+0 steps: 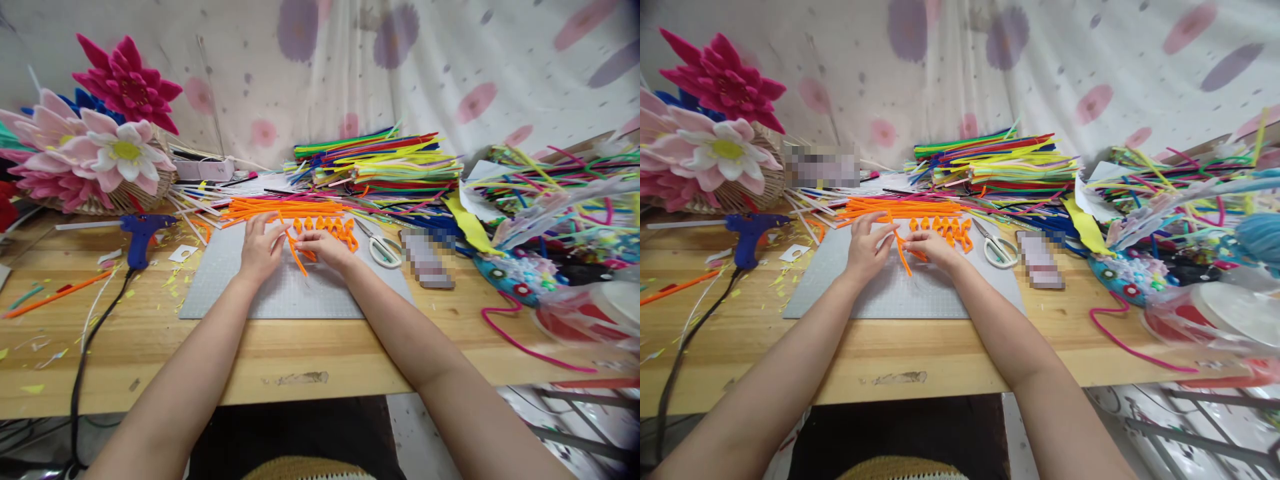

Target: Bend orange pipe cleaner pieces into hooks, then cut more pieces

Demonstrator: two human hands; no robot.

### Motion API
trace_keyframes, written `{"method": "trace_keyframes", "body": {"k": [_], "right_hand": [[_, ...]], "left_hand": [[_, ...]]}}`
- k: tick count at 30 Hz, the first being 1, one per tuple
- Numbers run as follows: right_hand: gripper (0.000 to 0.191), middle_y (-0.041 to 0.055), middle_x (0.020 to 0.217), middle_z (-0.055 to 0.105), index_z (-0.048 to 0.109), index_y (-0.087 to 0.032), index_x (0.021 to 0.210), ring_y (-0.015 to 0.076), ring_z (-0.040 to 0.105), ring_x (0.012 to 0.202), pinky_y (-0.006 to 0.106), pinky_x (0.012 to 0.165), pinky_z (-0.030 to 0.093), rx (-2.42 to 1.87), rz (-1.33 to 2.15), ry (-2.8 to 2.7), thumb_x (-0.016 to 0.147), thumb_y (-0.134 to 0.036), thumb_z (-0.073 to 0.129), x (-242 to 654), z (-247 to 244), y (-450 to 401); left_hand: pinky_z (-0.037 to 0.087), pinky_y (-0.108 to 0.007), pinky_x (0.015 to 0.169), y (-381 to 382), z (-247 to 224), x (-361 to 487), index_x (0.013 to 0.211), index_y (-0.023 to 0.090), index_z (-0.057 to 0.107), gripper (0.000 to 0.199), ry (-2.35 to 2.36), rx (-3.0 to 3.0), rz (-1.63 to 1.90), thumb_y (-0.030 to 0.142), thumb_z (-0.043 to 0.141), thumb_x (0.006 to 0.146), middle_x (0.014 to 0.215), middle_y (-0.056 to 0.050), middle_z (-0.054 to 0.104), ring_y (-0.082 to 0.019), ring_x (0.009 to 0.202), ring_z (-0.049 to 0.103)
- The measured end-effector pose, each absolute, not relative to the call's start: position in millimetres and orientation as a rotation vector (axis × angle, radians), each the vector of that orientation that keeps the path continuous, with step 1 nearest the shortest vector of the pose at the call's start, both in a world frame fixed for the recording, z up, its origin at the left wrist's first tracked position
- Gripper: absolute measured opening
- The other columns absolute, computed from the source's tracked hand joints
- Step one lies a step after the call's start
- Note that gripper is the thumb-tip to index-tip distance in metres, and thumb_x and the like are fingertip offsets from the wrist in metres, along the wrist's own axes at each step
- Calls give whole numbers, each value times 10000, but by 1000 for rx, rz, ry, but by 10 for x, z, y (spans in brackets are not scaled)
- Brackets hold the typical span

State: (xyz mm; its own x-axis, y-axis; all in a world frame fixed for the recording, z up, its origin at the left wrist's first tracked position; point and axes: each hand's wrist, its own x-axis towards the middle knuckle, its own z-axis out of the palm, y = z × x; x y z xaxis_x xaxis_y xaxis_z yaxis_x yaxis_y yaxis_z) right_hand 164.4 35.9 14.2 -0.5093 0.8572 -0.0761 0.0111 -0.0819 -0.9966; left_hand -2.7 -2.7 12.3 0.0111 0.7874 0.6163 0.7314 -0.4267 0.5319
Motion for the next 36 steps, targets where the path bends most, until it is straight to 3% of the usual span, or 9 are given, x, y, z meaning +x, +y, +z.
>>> {"method": "trace_keyframes", "body": {"k": [4, 11, 14, 19, 26, 31, 33, 36], "right_hand": [[151, -51, 564, 498, 604, -155, 604, 66, 408, 545, 228, 570, 315, -898, 1549, -1631, 561, -286, 666, 1678, 166, 359], [131, -16, 635, 531, 560, -174, 586, 110, 470, 645, 250, 629, 362, -984, 1140, -1684, 630, -288, 606, 1598, 112, 388], [123, -10, 643, 542, 560, -175, 585, 111, 476, 644, 251, 638, 375, -1009, 1078, -1684, 649, -275, 596, 1560, 77, 372], [152, -13, 642, 564, 591, -174, 640, 109, 484, 627, 246, 638, 378, -1038, 1103, -1653, 673, -322, 590, 1490, -9, 371], [276, -25, 571, 485, 529, -173, 584, 100, 426, 569, 239, 581, 343, -1049, 1112, -1610, 747, -394, 503, 1415, -121, 349], [295, -36, 571, 450, 496, -166, 606, 87, 416, 567, 223, 575, 351, -1058, 1198, -1499, 749, -425, 491, 1386, -140, 354], [267, -44, 577, 440, 483, -167, 638, 78, 406, 552, 211, 552, 349, -1046, 1272, -1446, 745, -411, 504, 1378, -123, 359], [190, -45, 608, 468, 493, -170, 706, 74, 436, 559, 202, 549, 365, -957, 1437, -1490, 763, -351, 507, 1379, -62, 324]], "left_hand": [[380, -371, 910, -42, 111, -25, 874, 232, 698, 198, 1696, 2151, 1279, 279, 521, 798, 962, -73, 651, -214, 990, 527], [458, -285, 712, -56, -64, 162, 805, 208, 727, 197, 1425, 1416, 1347, 332, 598, 722, 722, -20, 692, -168, 700, 610], [467, -299, 735, -32, -130, 196, 804, 202, 729, 190, 1373, 1295, 1363, 320, 626, 695, 760, -23, 703, -187, 764, 626], [437, -350, 890, -24, -164, 191, 889, 210, 716, 216, 1465, 1472, 1373, 269, 559, 752, 1028, -65, 663, -205, 983, 592], [219, -382, 1097, -36, -95, 238, 1185, 241, 577, 501, 1442, 1585, 1252, 129, 534, 698, 1352, -51, 460, -213, 1307, 325], [190, -369, 1106, 54, -111, 164, 1209, 269, 559, 453, 1130, 1389, 1154, 243, 444, 771, 1388, 9, 423, -187, 1364, 203], [182, -366, 1104, 80, -118, 143, 1150, 252, 603, 401, 1186, 1370, 1198, 321, 474, 777, 1373, -8, 443, -199, 1355, 225], [280, -350, 1044, 97, -92, 116, 1028, 201, 659, 370, 1287, 1344, 1303, 407, 538, 745, 1257, -64, 545, -222, 1240, 404]]}}
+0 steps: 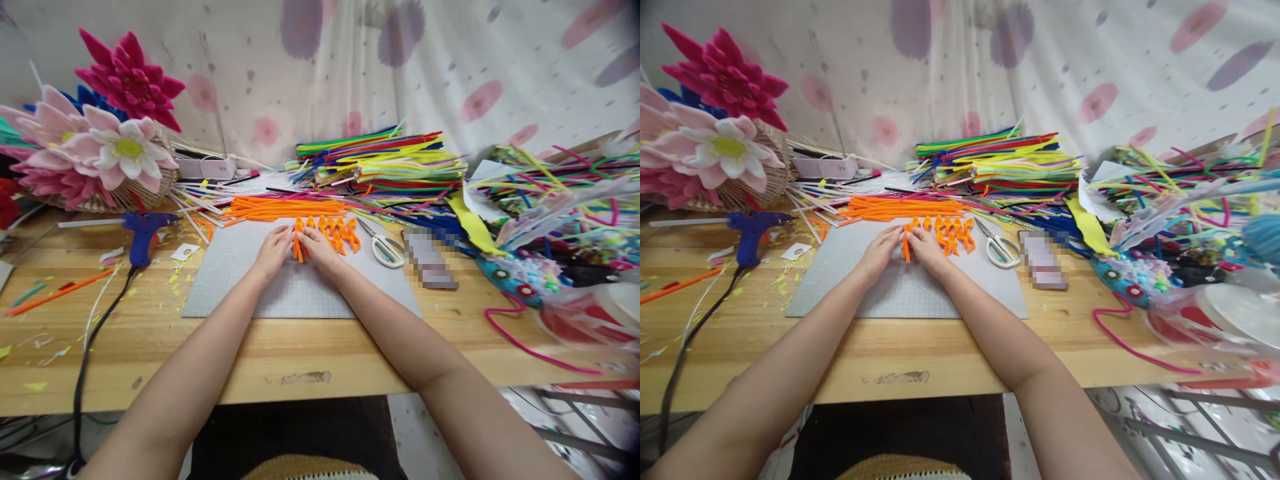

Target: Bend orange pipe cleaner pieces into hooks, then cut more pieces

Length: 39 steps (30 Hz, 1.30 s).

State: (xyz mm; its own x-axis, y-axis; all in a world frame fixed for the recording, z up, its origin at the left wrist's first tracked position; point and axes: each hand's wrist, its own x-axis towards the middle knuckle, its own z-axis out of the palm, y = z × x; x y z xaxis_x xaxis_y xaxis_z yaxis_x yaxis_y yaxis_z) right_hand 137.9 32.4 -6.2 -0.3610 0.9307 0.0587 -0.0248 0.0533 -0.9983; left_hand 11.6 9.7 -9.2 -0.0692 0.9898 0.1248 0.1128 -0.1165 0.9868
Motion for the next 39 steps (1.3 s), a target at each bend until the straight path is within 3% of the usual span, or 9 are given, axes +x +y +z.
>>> {"method": "trace_keyframes", "body": {"k": [4, 9, 13, 16, 19, 25, 31, 36, 39], "right_hand": [[103, -37, 632, 530, 493, -172, 746, 77, 497, 576, 202, 566, 410, -845, 1652, -1713, 809, -248, 464, 1396, 27, 228], [125, -26, 615, 566, 460, -167, 746, 75, 526, 505, 203, 515, 447, -846, 1829, -1777, 844, -218, 401, 1437, 90, 185], [130, 8, 676, 614, 453, -166, 846, 92, 548, 510, 207, 468, 443, -754, 1995, -1824, 857, -290, 416, 1492, 113, 195], [237, -29, 572, 519, 457, -166, 833, 72, 456, 447, 193, 446, 388, -777, 1951, -1818, 886, -379, 369, 1498, 117, 194], [315, -70, 514, 347, 450, -169, 746, 58, 319, 431, 184, 455, 301, -863, 1724, -1879, 911, -387, 296, 1440, 118, 199], [255, -32, 600, 451, 457, -157, 649, 85, 410, 582, 220, 592, 305, -1082, 1096, -2102, 875, -247, 380, 1305, 90, 231], [244, -78, 469, 346, 438, -175, 723, 66, 323, 396, 198, 444, 255, -970, 1590, -1917, 894, -311, 329, 1405, 70, 194], [252, -77, 498, 313, 442, -166, 698, 54, 287, 426, 188, 450, 241, -971, 1502, -1901, 895, -279, 331, 1340, 56, 203], [237, -73, 506, 347, 449, -160, 693, 52, 305, 439, 183, 450, 245, -941, 1485, -1905, 888, -240, 342, 1278, 76, 200]], "left_hand": [[431, -284, 774, 84, -9, 26, 849, 158, 660, 330, 1259, 1399, 1297, 446, 565, 717, 885, -53, 651, -169, 852, 575], [344, -227, 547, 31, 92, -99, 604, 172, 520, 233, 1277, 1688, 1110, 374, 580, 704, 546, 39, 497, -92, 535, 427], [321, -221, 519, 8, 113, -97, 546, 175, 470, 268, 1222, 1632, 1055, 364, 568, 710, 497, 45, 450, -85, 494, 393], [308, -220, 506, 24, 70, -60, 557, 180, 447, 251, 1278, 1578, 1189, 330, 572, 713, 497, 44, 450, -86, 487, 388], [286, -218, 500, 46, 8, -14, 560, 185, 411, 251, 1388, 1521, 1394, 299, 549, 736, 497, 53, 402, -82, 486, 358], [281, -214, 493, 40, -8, 35, 566, 179, 431, 244, 1616, 1380, 1541, 300, 547, 744, 508, 52, 412, -72, 479, 350], [224, -219, 393, 42, 12, -18, 585, 183, 459, 285, 1340, 1299, 1267, 407, 545, 739, 464, 56, 427, -64, 375, 316], [283, -189, 447, 69, -15, -22, 547, 168, 462, 250, 1483, 1322, 1542, 305, 610, 696, 464, 57, 442, -52, 433, 366], [237, -189, 393, 48, 24, -12, 527, 174, 409, 297, 1418, 1089, 1584, 307, 607, 704, 425, 69, 400, -41, 374, 309]]}}
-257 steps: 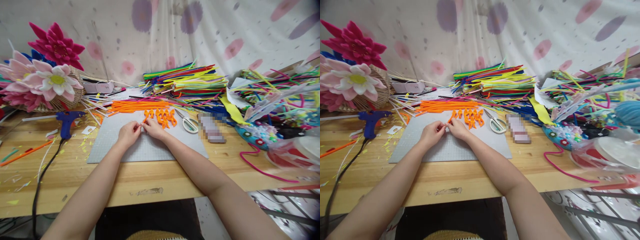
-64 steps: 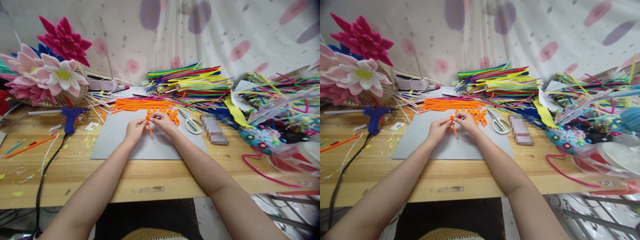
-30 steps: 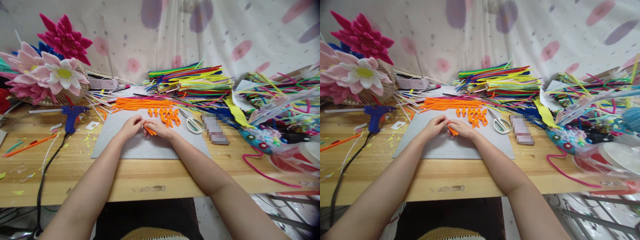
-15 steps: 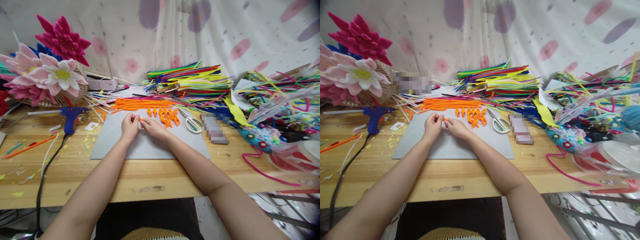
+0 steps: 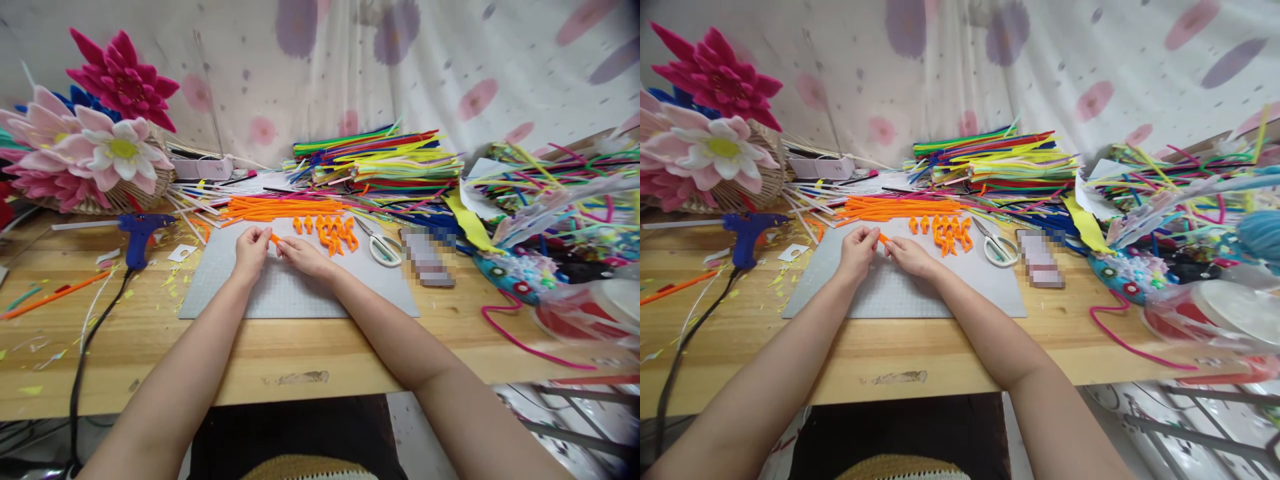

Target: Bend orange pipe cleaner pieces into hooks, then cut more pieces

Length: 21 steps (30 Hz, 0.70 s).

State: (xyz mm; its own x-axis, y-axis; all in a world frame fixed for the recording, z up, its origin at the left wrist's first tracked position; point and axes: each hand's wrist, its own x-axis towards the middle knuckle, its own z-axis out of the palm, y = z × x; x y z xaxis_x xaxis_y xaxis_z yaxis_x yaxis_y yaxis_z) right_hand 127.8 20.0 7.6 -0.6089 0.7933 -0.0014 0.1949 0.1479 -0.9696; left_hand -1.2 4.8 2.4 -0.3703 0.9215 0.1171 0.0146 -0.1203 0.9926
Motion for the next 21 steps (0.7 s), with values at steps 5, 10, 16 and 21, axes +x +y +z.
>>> {"method": "trace_keyframes", "body": {"k": [5, 10, 16, 21], "right_hand": [[249, -73, 470, 370, 454, -162, 698, 52, 317, 408, 176, 424, 259, -880, 1656, -1788, 895, -262, 340, 1281, 97, 174], [256, -78, 430, 352, 457, -168, 683, 47, 296, 367, 176, 387, 227, -950, 1672, -1686, 887, -310, 394, 1294, 0, 185], [253, -88, 427, 306, 437, -171, 677, 40, 229, 359, 171, 373, 182, -776, 1882, -1493, 872, -332, 417, 1346, 11, 172], [212, -92, 407, 283, 438, -169, 701, 47, 210, 351, 165, 364, 167, -652, 2096, -1349, 870, -287, 389, 1359, 19, 167]], "left_hand": [[167, -184, 326, 16, 91, -11, 554, 174, 393, 346, 1185, 861, 1531, 365, 653, 681, 420, 75, 408, -24, 320, 264], [284, -170, 345, 50, 110, -47, 660, 151, 519, 337, 1099, 734, 1460, 474, 590, 724, 501, 46, 478, -38, 378, 394], [379, -140, 418, 14, 100, -24, 780, 152, 594, 217, 954, 736, 1384, 265, 711, 636, 565, 58, 507, -32, 473, 469], [423, -146, 460, 5, 101, 3, 723, 141, 596, 194, 960, 709, 1382, 242, 728, 623, 516, 56, 508, -37, 463, 492]]}}
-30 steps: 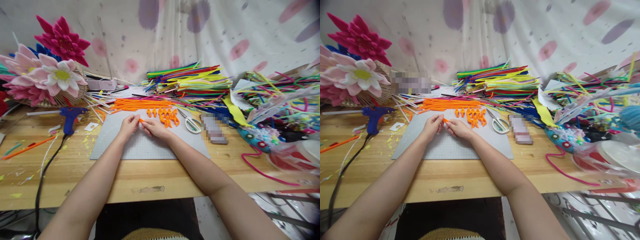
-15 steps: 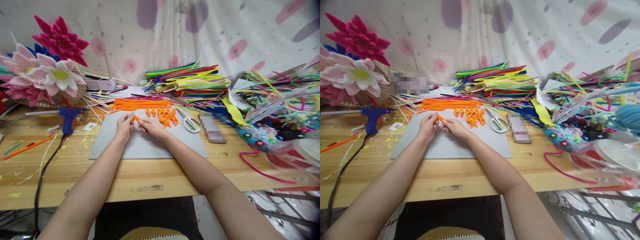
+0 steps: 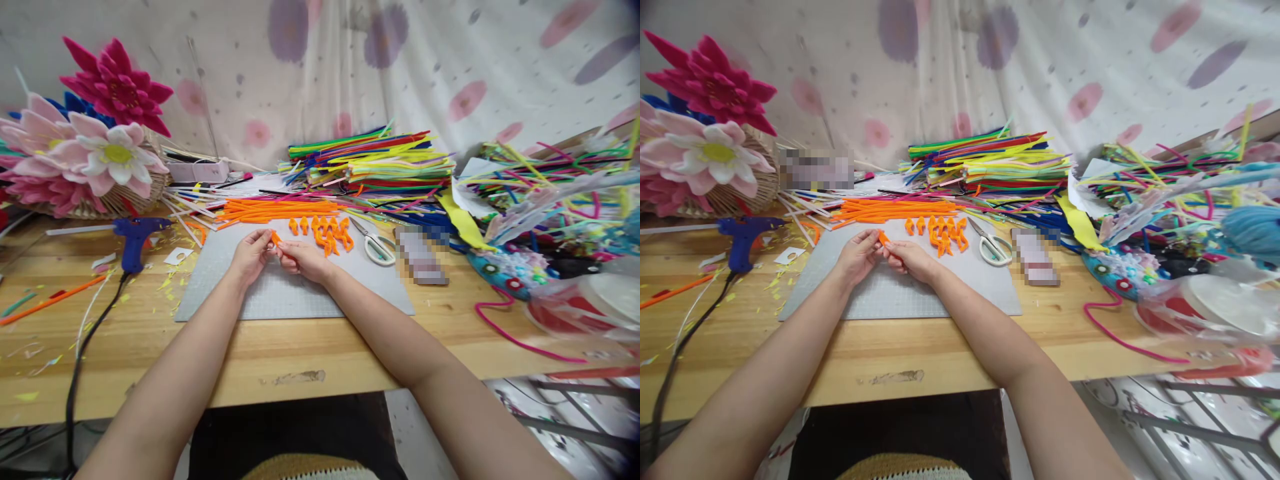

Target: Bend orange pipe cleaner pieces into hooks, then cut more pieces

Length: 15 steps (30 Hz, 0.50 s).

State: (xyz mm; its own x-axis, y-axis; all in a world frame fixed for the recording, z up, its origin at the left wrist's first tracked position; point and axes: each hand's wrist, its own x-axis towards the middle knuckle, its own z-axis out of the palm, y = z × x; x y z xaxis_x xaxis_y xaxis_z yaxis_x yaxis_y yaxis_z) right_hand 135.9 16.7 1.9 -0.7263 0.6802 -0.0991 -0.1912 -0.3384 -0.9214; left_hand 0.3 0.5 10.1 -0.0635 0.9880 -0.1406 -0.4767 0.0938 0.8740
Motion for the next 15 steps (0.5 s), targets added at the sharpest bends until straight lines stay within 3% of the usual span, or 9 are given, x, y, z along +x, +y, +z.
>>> {"method": "trace_keyframes", "body": {"k": [6, 15], "right_hand": [[257, -83, 403, 279, 411, -174, 675, 52, 207, 355, 161, 366, 178, -600, 2217, -1309, 892, -293, 341, 1382, 45, 188], [256, -79, 459, 307, 458, -167, 720, 49, 255, 385, 161, 383, 200, -602, 2085, -1402, 882, -357, 399, 1352, 18, 172]], "left_hand": [[425, -145, 474, 3, 136, 12, 651, 136, 579, 204, 975, 707, 1378, 244, 745, 603, 512, 49, 516, -31, 462, 490], [360, -175, 443, 17, 90, -5, 618, 131, 580, 225, 1031, 933, 1338, 297, 729, 584, 463, 28, 533, -48, 424, 460]]}}
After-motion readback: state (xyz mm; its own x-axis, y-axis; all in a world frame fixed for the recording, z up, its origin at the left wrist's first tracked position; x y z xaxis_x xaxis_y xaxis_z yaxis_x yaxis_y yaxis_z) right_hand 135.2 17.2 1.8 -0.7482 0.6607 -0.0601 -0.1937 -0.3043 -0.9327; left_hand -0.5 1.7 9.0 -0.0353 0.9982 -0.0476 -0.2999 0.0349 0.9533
